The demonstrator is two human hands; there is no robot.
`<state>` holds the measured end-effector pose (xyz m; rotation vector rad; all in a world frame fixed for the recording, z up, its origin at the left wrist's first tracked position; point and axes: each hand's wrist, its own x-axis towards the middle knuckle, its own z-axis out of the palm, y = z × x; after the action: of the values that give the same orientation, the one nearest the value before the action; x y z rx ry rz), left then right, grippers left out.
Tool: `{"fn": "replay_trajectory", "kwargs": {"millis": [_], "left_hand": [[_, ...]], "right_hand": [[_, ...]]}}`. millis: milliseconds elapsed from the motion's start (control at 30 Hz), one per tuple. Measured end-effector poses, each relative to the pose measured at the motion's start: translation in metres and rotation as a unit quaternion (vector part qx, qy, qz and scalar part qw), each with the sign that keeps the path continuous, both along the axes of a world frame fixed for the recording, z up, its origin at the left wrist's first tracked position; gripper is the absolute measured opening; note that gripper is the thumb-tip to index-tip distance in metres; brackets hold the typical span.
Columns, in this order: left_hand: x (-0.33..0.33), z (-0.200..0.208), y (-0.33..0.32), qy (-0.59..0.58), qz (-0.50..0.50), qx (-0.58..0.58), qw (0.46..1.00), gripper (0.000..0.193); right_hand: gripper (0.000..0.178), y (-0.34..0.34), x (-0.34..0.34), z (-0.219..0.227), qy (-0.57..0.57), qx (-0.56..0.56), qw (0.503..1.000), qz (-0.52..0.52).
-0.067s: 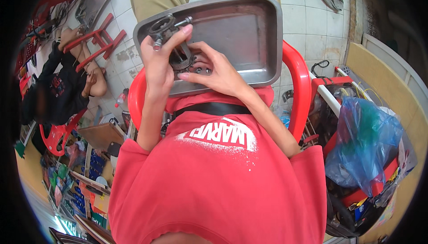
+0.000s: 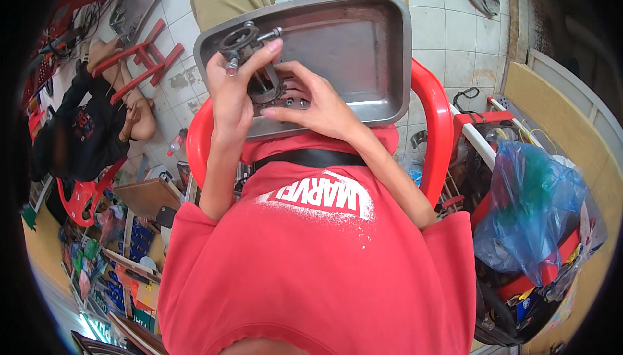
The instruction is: The person sits on a red chair and assembles a mechanical component, likely a carburetor, using small metal parts and screws. They manipulate the parts over a metal tray, inserting pins and tightening screws by hand. The person occasionally looks around the workshop before returning to the assembly task.
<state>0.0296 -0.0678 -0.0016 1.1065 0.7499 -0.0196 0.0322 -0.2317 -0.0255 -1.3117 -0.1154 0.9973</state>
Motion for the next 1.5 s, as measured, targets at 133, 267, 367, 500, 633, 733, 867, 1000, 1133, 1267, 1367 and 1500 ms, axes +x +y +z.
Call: {"fn": "replay_trajectory", "kwargs": {"millis": [133,267,367,500,633,733,867,1000,1133,1267,1367,1500], "left_hand": [[-0.005,-0.001,0.003,0.006,-0.014,0.002,1.000,0.028],[-0.003,0.001,0.010,0.018,-0.058,-0.017,0.998,0.026],[-0.001,0.001,0.011,0.016,-0.085,-0.032,0.996,0.028],[0.001,0.014,0.011,0.031,-0.095,-0.052,0.994,0.030],[-0.004,0.018,0.012,0.023,-0.092,-0.059,0.994,0.035],[-0.006,0.016,0.013,0.012,-0.113,-0.047,0.992,0.039],[-0.013,0.020,0.006,-0.018,-0.119,-0.035,0.992,0.043],[-0.028,0.014,0.006,-0.090,-0.152,0.010,0.984,0.042],[-0.032,0.022,0.005,-0.112,-0.193,-0.039,0.974,0.039],[-0.034,0.025,0.000,-0.152,-0.197,-0.019,0.968,0.041],[-0.029,0.020,0.004,-0.260,-0.250,0.154,0.920,0.044],[-0.029,0.019,0.005,-0.275,-0.250,0.185,0.910,0.046]], "right_hand": [[0.072,-0.007,0.006,0.002,0.051,0.027,0.998,0.008],[0.074,-0.007,0.014,-0.002,0.089,0.075,0.993,0.000],[0.071,-0.007,0.016,-0.004,0.061,0.069,0.996,0.021],[0.069,-0.010,0.020,-0.002,0.064,0.067,0.995,0.028],[0.069,-0.016,0.022,0.000,0.110,0.090,0.989,0.027],[0.069,-0.021,0.020,-0.002,0.117,0.086,0.989,0.038],[0.069,-0.017,0.019,0.017,0.030,0.044,0.997,0.060],[0.059,-0.041,0.021,0.029,0.039,0.012,0.999,0.019],[0.036,-0.051,0.035,0.054,-0.108,-0.085,0.991,-0.006],[0.024,-0.050,0.041,0.067,-0.335,-0.056,0.940,0.027],[0.024,-0.047,0.036,0.082,-0.357,-0.076,0.931,-0.006],[0.024,-0.050,0.032,0.082,-0.397,-0.101,0.912,0.005]]}}
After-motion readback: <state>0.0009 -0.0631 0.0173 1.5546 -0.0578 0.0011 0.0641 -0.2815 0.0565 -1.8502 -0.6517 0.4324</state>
